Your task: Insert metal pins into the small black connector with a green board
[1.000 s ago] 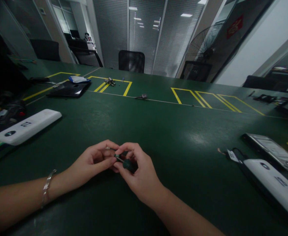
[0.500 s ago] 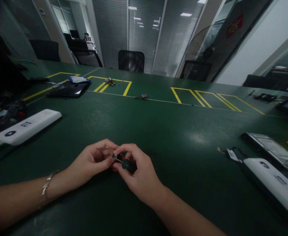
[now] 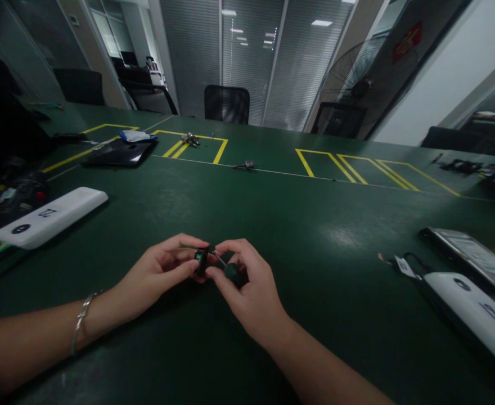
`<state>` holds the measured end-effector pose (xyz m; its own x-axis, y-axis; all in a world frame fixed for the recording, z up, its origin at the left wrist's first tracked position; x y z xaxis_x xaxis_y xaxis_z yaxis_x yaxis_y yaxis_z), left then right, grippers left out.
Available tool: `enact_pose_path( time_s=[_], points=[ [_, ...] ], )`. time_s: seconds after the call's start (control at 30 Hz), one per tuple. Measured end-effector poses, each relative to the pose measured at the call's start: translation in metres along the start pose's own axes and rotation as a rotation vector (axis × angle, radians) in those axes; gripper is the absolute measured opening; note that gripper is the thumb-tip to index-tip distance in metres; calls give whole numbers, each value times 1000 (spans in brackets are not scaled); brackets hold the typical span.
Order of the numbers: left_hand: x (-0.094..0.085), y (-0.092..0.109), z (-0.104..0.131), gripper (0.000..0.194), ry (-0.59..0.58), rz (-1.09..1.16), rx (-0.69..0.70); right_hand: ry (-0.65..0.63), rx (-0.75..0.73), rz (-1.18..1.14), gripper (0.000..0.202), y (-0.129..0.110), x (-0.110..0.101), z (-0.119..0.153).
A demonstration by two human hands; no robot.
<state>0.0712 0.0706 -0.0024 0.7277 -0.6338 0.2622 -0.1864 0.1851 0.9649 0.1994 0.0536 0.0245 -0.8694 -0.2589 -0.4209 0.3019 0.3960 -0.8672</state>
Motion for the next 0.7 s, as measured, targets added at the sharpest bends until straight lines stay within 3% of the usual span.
enact_pose_path(
  time_s=[0.7],
  points=[
    [1,-6,2,30,-41,-57,9,-58,0,49,11,-4,3,-4]
  ],
)
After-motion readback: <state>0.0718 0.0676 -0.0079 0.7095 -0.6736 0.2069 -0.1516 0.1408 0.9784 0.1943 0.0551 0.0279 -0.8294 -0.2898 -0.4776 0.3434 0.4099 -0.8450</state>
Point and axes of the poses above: each hand's wrist, its own z-axis away from the middle knuckle, its own x-axis out of the palm, y = z × x, the point moved 9 cm from there along -z, towards the middle knuckle, and after that the axes turned 11 degrees about -y, right-handed, at the moved point
